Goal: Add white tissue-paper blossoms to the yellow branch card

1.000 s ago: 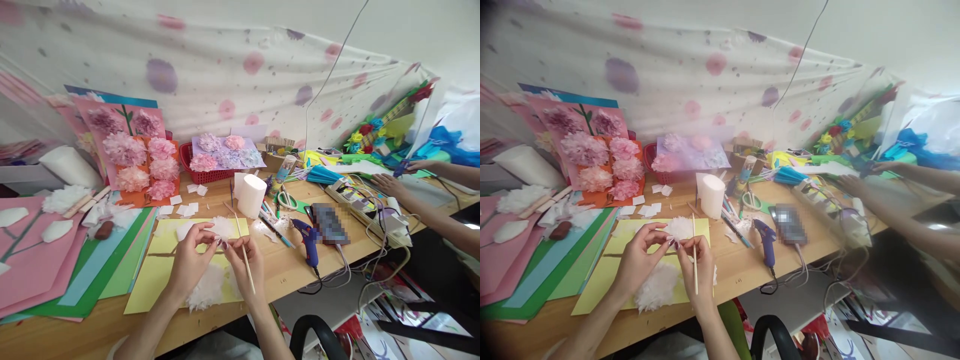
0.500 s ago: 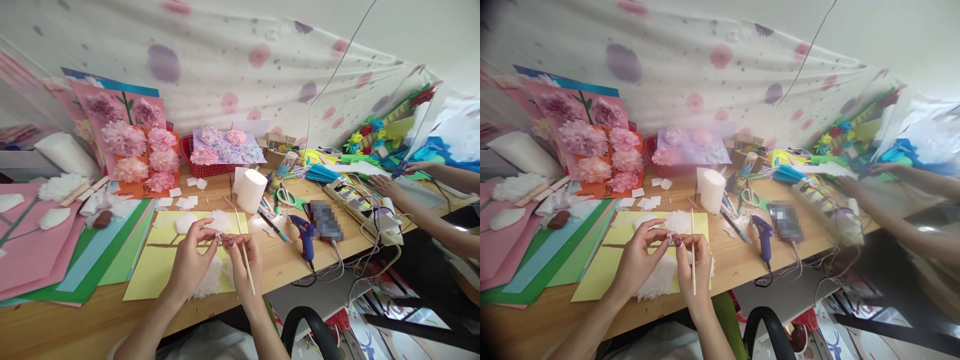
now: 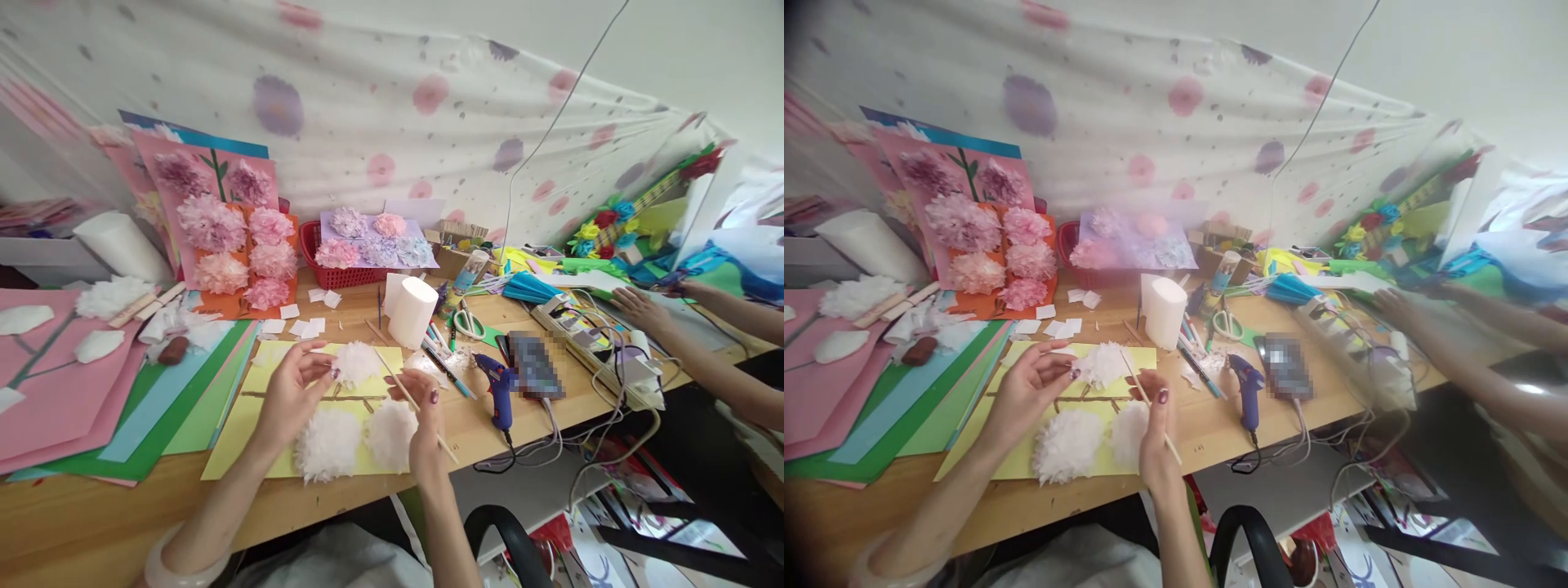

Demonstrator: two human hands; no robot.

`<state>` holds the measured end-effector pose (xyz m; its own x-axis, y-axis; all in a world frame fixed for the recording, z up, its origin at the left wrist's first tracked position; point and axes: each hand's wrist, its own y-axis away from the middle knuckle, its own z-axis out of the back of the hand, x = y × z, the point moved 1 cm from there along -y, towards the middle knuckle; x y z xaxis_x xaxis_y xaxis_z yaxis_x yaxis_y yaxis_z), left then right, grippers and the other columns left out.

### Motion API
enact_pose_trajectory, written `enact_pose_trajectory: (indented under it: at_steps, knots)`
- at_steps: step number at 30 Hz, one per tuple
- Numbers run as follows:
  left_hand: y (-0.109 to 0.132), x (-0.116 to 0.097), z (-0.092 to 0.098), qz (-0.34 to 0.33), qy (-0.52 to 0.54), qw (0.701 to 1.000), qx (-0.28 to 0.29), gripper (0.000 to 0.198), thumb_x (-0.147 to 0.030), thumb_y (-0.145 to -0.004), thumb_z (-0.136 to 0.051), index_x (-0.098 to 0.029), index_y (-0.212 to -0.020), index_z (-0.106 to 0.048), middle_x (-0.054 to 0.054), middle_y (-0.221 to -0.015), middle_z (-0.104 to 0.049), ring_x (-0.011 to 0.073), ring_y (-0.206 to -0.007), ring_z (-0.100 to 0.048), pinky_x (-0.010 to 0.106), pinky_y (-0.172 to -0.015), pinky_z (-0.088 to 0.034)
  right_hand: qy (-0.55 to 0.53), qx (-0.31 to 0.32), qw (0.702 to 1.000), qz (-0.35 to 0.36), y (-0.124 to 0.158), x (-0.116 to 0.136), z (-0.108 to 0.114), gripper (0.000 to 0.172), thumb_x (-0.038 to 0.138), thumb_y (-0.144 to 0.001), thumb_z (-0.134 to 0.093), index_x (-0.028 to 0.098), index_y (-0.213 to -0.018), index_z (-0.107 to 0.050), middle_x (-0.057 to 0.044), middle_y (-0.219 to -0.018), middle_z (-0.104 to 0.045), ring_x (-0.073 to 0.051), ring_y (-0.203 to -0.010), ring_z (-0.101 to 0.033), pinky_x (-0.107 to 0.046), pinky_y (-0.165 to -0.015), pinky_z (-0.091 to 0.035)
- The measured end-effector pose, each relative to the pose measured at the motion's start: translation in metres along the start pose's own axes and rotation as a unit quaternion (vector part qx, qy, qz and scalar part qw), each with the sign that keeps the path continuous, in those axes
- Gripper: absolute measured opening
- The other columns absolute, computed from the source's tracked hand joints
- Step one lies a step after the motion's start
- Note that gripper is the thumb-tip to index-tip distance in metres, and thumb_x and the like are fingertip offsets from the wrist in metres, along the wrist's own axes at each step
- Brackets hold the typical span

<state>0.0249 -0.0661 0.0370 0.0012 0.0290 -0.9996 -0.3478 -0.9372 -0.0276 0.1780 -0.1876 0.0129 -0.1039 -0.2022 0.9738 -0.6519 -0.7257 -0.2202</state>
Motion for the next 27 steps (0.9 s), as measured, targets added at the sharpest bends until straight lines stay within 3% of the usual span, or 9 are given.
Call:
enact_pose_trajectory:
  at_steps: [2,4,8,12,19,27]
  knots:
    - [-0.007,-0.003,0.014,-0.017,-0.029,0.999,-0.016,0.049,-0.033,-0.065,-0.075,-0.019,-0.108,-0.055,0.002,-0.088,-0.069,0.0207,-0.086,-0.069,0.042,-0.090,-0.054,0.038,-0.017,0.999,0.003,-0.009,-0.002,0.015,0.050,0.062,-0.098,-0.036,0.022,-0.097,-0.067,-0.004,-0.088,-0.070,-0.019,-0.078,-0.063,-0.034,-0.077,-0.048]
    - [-0.012,-0.004,0.024,-0.021,-0.057,0.998,-0.006,0.049,-0.035,-0.065,-0.074,-0.019,-0.107,-0.055,0.001,-0.085,-0.067,0.0210,-0.084,-0.069,0.042,-0.089,-0.054,0.065,-0.010,0.998,0.003,-0.019,-0.003,0.025,0.055,0.063,-0.097,-0.039,0.020,-0.076,-0.066,-0.003,-0.070,-0.065,-0.017,-0.067,-0.060,-0.032,-0.069,-0.047]
    - [-0.019,0.001,0.031,-0.025,-0.104,0.993,0.041,0.049,-0.036,-0.065,-0.073,-0.020,-0.108,-0.055,0.001,-0.083,-0.067,0.0222,-0.084,-0.070,0.043,-0.087,-0.055,0.060,-0.005,0.998,-0.006,-0.035,-0.009,0.026,0.063,0.067,-0.092,-0.044,0.020,-0.052,-0.054,-0.001,-0.049,-0.056,-0.014,-0.049,-0.051,-0.028,-0.053,-0.040]
    - [-0.021,0.008,0.031,-0.040,-0.119,0.990,0.071,0.051,-0.037,-0.065,-0.073,-0.020,-0.109,-0.054,0.001,-0.085,-0.068,0.0223,-0.086,-0.070,0.043,-0.088,-0.055,0.054,-0.008,0.998,-0.013,-0.041,-0.018,0.016,0.064,0.072,-0.088,-0.046,0.020,-0.051,-0.053,-0.001,-0.044,-0.054,-0.013,-0.043,-0.049,-0.027,-0.047,-0.038]
    - [-0.017,0.016,0.028,-0.030,-0.135,0.984,0.110,0.050,-0.040,-0.062,-0.072,-0.020,-0.104,-0.054,0.001,-0.083,-0.068,0.0232,-0.081,-0.071,0.041,-0.081,-0.055,0.041,-0.004,0.999,0.015,-0.041,-0.026,0.014,0.060,0.071,-0.088,-0.048,0.021,-0.056,-0.055,-0.001,-0.050,-0.058,-0.014,-0.047,-0.055,-0.026,-0.050,-0.043]
    - [-0.012,0.019,0.013,-0.039,-0.171,0.975,0.138,0.045,-0.032,-0.061,-0.068,-0.020,-0.102,-0.055,0.000,-0.079,-0.068,0.0214,-0.076,-0.070,0.038,-0.078,-0.055,0.005,-0.004,1.000,0.019,-0.044,-0.031,0.012,0.054,0.070,-0.085,-0.054,0.020,-0.062,-0.058,-0.001,-0.054,-0.061,-0.015,-0.051,-0.059,-0.026,-0.053,-0.046]
